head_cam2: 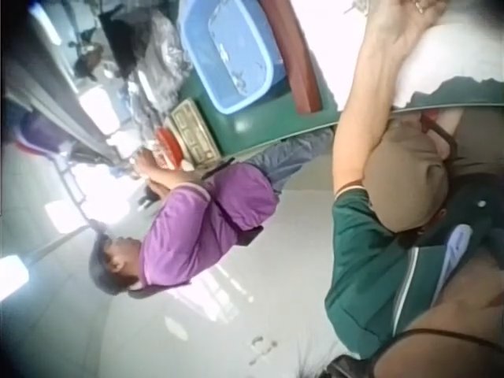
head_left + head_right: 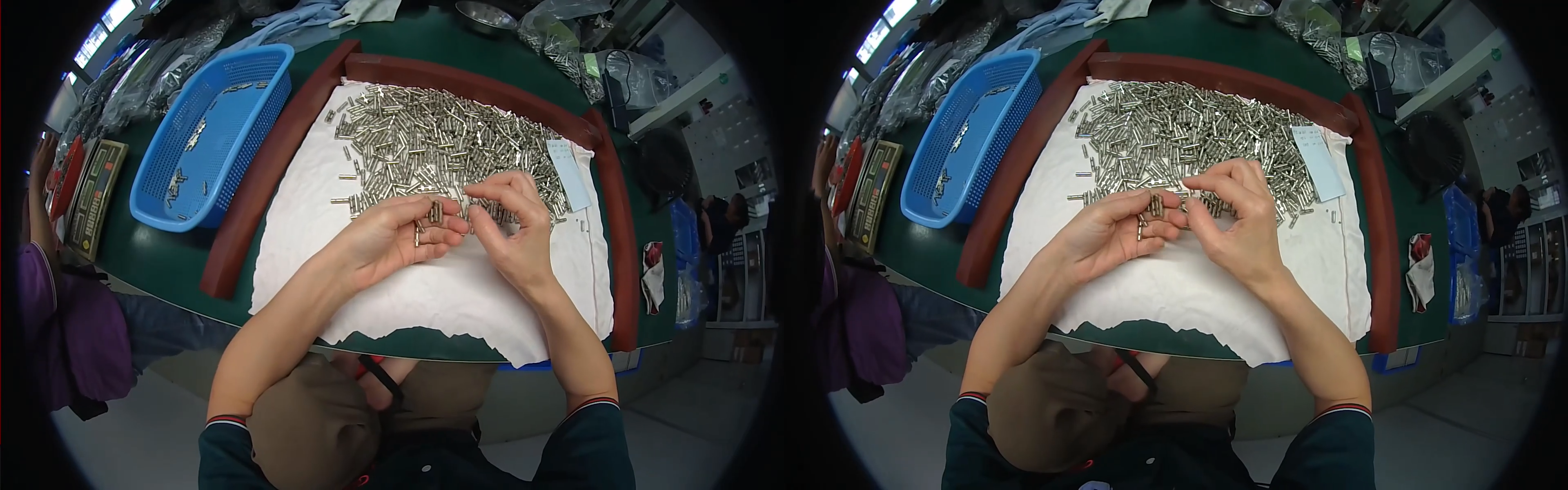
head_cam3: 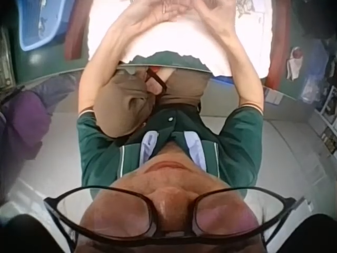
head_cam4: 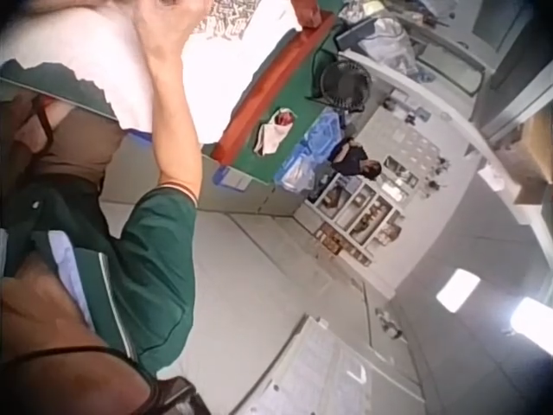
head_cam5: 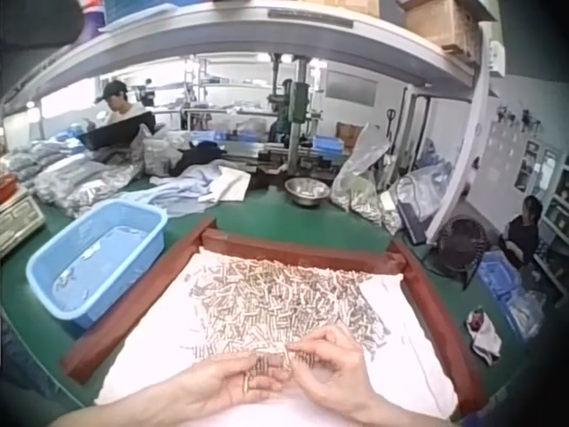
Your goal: Organizing and aligning small metal components on a workbench in a manufacturing setting.
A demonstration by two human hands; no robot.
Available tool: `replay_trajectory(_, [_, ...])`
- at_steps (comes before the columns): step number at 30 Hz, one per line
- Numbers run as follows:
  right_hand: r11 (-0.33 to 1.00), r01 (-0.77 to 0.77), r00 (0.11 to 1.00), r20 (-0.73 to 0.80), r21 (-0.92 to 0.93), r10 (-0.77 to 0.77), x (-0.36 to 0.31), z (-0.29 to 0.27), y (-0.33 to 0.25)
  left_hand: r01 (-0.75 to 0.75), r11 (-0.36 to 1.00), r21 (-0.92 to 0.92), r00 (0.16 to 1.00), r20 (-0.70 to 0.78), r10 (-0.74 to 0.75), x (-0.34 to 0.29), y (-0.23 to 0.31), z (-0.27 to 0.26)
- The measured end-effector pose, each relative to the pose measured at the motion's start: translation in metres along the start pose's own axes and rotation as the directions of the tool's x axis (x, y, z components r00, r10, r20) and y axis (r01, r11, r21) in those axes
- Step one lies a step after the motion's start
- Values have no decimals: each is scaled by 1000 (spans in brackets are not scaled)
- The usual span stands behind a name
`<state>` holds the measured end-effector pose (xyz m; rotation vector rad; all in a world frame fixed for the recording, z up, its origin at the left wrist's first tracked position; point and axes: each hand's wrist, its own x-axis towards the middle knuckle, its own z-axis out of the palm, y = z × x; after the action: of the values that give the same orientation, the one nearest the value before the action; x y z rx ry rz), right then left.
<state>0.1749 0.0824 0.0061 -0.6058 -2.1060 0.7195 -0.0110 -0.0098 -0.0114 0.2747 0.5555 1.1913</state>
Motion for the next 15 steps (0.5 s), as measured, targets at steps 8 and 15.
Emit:
replay_trajectory(8, [997,-72,991,-113,-29,68,0,-6,13,-159,100,982,609,18,793,-74,87,40])
replay_trajectory(15, [996,5,995,-94,-84,-13,1,-3,7,519,-495,696,517,206,831,-117,169,-23])
